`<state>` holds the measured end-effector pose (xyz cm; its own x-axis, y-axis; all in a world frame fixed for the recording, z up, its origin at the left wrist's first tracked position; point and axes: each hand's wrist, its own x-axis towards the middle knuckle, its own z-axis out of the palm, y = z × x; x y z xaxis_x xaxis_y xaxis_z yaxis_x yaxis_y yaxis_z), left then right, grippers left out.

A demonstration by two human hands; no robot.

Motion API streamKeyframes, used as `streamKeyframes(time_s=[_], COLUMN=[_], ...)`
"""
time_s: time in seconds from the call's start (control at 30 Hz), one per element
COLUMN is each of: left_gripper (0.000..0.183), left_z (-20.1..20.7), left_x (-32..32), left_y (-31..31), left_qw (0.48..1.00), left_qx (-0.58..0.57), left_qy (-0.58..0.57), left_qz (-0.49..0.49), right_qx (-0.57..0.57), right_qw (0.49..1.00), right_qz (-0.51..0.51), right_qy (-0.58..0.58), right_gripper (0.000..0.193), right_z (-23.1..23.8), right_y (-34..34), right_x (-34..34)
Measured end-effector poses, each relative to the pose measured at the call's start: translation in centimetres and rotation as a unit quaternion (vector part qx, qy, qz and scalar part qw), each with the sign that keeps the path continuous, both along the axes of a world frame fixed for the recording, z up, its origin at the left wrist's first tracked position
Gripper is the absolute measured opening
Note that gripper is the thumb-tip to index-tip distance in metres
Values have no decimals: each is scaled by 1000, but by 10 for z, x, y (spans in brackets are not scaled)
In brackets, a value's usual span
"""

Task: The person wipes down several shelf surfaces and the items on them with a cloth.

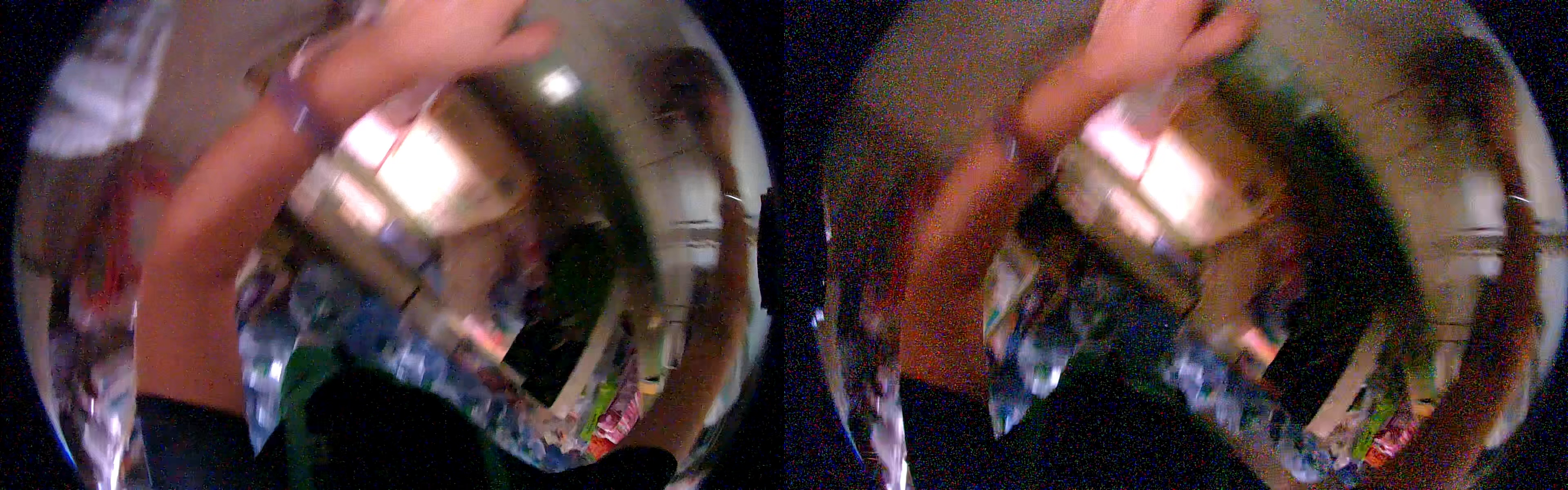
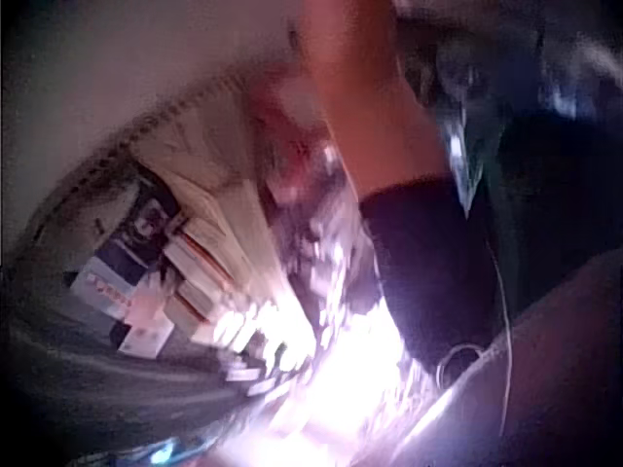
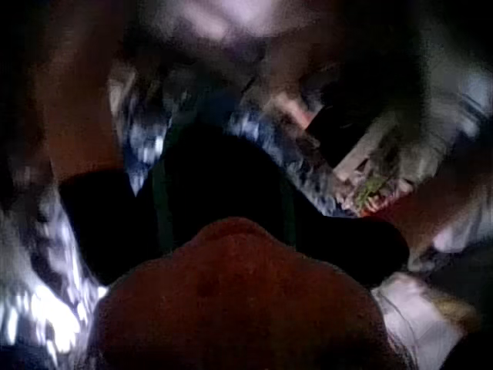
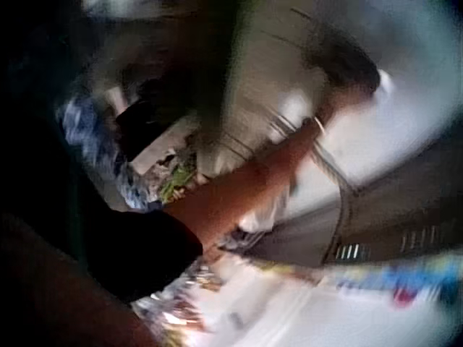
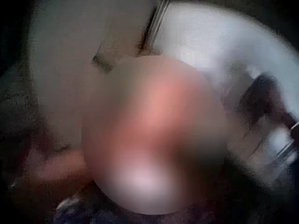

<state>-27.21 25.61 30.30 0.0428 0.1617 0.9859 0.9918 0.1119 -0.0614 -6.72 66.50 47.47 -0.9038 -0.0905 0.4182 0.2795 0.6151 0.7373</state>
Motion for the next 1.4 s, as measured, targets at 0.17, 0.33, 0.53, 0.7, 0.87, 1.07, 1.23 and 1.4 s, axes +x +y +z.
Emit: streamKeyframes(time_s=[0.17,0.33,0.53,0.7,0.87,1.07,1.23,1.4], left_gripper=[50,54,62,62,60,59,60,60], left_z=[-17,7,8,4,5,1,0,1], left_x=[-2,-47,-66,-68,-65,-73,-71,-70], left_y=[-49,-69,-63,-64,-59,-63,-60,-61], left_qw=[992,995,992,993,993,993,993,992], left_qx=[-116,-85,-107,-108,-107,-99,-103,-100], left_qy=[-42,-24,-42,-34,-34,-36,-42,-57], left_qz=[11,39,44,42,36,47,40,44], right_qx=[137,14,-6,10,32,-23,51,40], right_qw=[989,991,988,994,998,998,985,940], right_qz=[-47,-133,-154,-105,-49,-41,-50,-93], right_qy=[-21,9,17,39,22,36,156,327], right_gripper=[41,56,55,57,52,52,61,43], right_z=[-53,-42,-42,-40,-22,-5,-4,-26], right_y=[-69,-87,-91,-102,-121,-156,-86,-43], right_x=[-40,-11,-30,-61,-189,-229,-48,26])
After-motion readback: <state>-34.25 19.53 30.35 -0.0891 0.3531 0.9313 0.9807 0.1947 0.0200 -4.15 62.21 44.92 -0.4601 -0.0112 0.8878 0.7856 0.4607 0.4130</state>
